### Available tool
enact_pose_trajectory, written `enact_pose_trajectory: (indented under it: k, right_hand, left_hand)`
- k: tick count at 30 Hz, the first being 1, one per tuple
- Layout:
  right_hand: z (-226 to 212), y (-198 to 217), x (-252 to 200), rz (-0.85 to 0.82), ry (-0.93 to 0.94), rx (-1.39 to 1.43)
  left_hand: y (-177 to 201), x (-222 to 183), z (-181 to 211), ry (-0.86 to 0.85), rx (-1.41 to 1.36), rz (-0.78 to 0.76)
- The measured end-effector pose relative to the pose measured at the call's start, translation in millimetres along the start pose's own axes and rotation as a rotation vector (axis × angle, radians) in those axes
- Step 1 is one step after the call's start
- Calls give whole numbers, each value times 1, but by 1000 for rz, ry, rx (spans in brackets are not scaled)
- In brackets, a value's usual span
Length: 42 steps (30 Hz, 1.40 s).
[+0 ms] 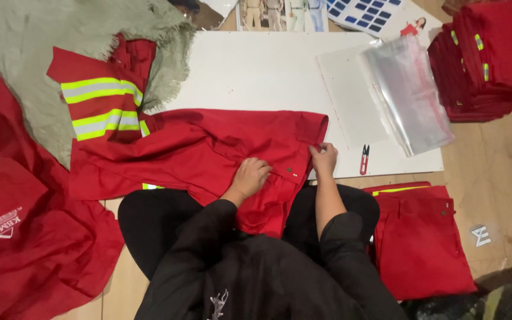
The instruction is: Folding red work pants with yellow reflective stripes on a white board
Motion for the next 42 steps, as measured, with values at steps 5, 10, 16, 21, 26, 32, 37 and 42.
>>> enact_pose_trajectory:
  k: [5,10,16,21,26,32,37,42]
  right_hand:
    - [25,-23,-14,-209,-5,21]
    - [-56,14,-43,-319,123,33]
    - [-60,23,-36,-19,185,292]
    - [-49,11,-41,-301,81,49]
    - [-60,16,-44,-331,118,30]
    - [-72,21,-48,-344,148,23]
    - [-85,25,-50,-345,120,60]
    - [-78,19,-45,-338,111,7]
  left_hand:
    - [-1,-35,17,65,-37,-161]
    - [14,-55,42,120,-112,-499]
    - [-5,-78,83,57,-168,-868]
    - [-18,-58,81,286,-126,-816]
    - [-24,-48,86,361,-44,-646]
    - [-44,-48,61,522,-227,-471]
    - [10,-62,68,588,-574,-51]
    - [-19,-78,107,66,-466,-755]
Point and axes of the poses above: each hand's wrist, its own x-axis towards the middle knuckle, its own y-axis out of the back of the hand, z = x × y, the point moved 3 cm from there along x, towards the middle knuckle, and after that the axes turned 14 degrees about y, right-handed, at the moved point
